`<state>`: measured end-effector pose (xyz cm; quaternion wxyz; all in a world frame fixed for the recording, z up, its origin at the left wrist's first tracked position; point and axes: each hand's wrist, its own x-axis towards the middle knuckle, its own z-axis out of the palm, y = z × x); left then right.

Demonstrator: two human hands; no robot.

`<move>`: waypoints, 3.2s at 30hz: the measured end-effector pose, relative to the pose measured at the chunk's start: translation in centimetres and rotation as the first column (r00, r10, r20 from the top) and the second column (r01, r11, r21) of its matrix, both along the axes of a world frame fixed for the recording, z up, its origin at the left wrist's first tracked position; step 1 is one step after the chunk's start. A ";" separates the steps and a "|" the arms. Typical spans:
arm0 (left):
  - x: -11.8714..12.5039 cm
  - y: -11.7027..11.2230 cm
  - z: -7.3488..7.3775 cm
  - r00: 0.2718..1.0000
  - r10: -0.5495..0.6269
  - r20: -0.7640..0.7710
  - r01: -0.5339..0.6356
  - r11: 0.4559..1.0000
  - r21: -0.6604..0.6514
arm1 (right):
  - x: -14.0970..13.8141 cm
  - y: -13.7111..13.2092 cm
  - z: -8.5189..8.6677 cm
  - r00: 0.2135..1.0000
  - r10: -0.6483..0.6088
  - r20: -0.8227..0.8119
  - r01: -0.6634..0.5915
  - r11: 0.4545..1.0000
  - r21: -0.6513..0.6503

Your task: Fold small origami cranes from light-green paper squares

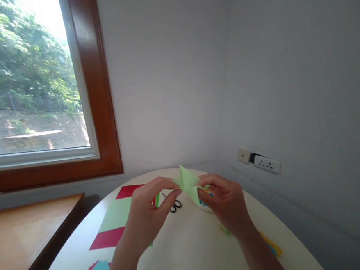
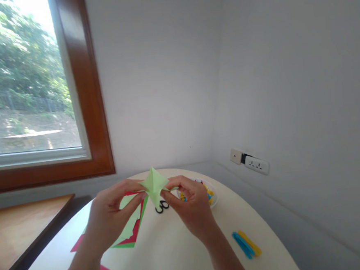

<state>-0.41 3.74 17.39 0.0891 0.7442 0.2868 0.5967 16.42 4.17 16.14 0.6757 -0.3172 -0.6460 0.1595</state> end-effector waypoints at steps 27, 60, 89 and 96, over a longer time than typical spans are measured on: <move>2.4 1.1 -0.8 0.907 -0.209 0.365 0.344 0.868 -0.358 | -1.4 -0.6 0.0 0.987 0.031 -0.160 -0.050 0.992 -0.115; 2.9 0.6 -1.0 0.938 -0.057 0.341 0.167 0.938 -0.304 | -2.3 -0.8 -0.8 0.957 0.008 -0.290 -0.025 0.998 -0.056; 3.0 0.6 -0.6 0.925 -0.202 0.321 0.327 0.854 -0.405 | -2.2 -0.9 -0.5 0.967 -0.020 -0.254 0.005 0.998 -0.058; 2.9 0.8 -0.9 0.951 -0.222 0.216 0.294 0.862 -0.412 | -2.1 -0.9 -0.5 0.968 -0.062 -0.242 0.032 0.992 -0.126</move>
